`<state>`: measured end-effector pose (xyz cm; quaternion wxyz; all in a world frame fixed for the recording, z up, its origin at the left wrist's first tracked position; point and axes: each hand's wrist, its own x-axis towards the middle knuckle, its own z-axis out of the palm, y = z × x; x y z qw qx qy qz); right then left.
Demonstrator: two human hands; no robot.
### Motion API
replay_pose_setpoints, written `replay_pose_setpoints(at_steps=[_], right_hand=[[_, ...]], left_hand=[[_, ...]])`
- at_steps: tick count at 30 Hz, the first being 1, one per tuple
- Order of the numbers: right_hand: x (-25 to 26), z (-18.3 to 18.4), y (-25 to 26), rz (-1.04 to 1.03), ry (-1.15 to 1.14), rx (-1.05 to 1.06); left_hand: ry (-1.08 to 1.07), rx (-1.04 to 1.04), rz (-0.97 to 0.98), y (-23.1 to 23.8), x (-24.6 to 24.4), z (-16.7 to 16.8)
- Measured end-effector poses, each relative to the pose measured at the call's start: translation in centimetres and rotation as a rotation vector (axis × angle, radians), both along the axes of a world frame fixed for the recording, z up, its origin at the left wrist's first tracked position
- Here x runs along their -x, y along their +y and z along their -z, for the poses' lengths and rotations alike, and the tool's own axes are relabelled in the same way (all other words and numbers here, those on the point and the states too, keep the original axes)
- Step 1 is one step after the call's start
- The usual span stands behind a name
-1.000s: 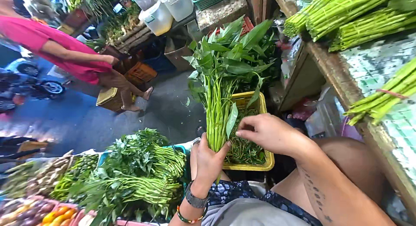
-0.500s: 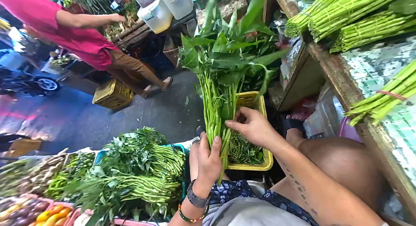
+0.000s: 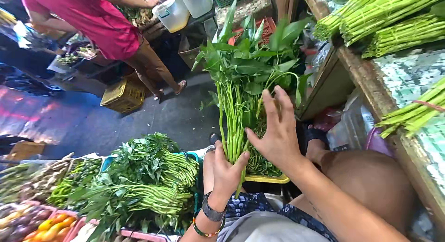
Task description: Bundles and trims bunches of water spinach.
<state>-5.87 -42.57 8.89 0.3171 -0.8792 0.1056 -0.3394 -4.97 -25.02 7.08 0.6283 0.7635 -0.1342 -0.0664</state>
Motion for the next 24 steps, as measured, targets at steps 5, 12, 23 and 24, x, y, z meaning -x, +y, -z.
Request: replay_pose_setpoints(at_steps=[5, 12, 23, 24], right_hand=[[-0.1, 0.5, -0.3, -0.073, -0.3, 0.108], [0.8, 0.3, 0.5, -0.34, -0.233, 0.155], [-0.2, 0.3, 0.2, 0.003, 0.265, 0.11], [-0.2, 0.2, 0.0, 0.014, 0.297, 0.085]], left_hand=[[-0.038, -0.056, 0.01, -0.3, 0.3, 0.7], [-0.216, -0.204, -0.031, -0.6, 0.3, 1.4], [-0.244, -0.319, -0.052, -1.1, 1.5, 1.7], [-0.258, -0.325, -0.049, -1.1, 1.6, 1.8]])
